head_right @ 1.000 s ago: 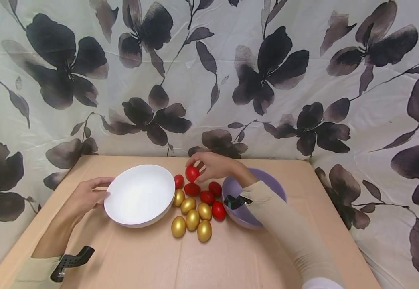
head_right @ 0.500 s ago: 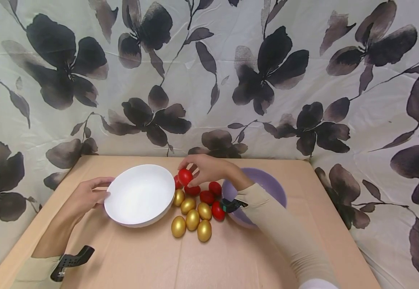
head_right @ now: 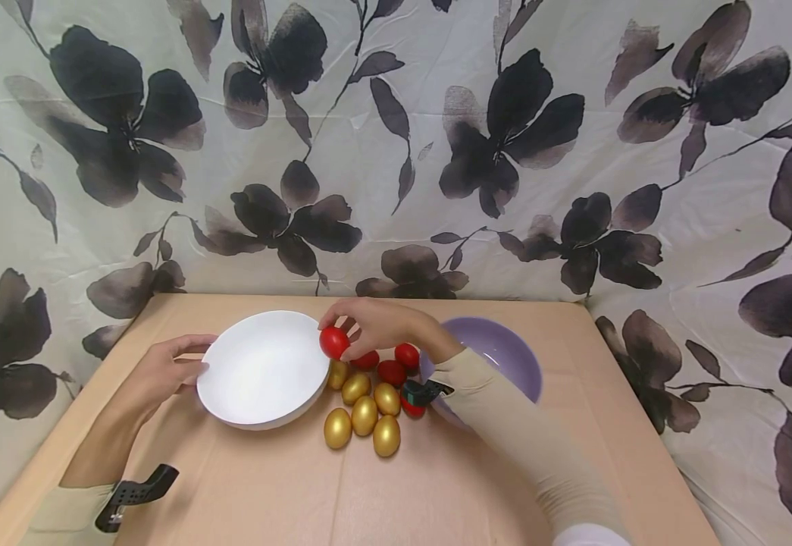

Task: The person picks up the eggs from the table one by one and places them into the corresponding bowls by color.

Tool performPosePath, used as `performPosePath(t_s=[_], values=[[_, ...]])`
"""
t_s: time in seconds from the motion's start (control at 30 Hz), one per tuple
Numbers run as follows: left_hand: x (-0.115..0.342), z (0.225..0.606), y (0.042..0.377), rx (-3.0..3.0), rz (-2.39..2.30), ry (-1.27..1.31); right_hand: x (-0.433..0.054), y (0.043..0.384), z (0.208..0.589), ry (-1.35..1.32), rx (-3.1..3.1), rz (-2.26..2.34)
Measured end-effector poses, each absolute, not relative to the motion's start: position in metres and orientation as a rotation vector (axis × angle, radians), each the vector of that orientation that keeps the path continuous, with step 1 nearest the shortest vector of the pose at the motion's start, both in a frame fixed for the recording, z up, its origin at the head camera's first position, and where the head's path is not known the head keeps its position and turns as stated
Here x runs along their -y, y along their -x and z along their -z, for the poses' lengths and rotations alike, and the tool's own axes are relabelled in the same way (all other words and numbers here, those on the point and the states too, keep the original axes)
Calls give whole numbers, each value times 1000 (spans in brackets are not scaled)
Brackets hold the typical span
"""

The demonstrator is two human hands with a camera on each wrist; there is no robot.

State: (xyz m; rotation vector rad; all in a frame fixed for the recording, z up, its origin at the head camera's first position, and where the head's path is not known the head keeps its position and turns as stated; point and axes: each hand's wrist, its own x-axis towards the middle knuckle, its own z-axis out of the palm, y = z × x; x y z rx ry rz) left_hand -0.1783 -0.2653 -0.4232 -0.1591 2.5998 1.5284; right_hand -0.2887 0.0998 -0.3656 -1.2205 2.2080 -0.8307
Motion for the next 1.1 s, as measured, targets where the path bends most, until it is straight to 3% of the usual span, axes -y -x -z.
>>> performPosePath(t_s=[1.1], values=[[265,427,176,-2627,-1530,144,-62,292,384,1298,-2195,816]])
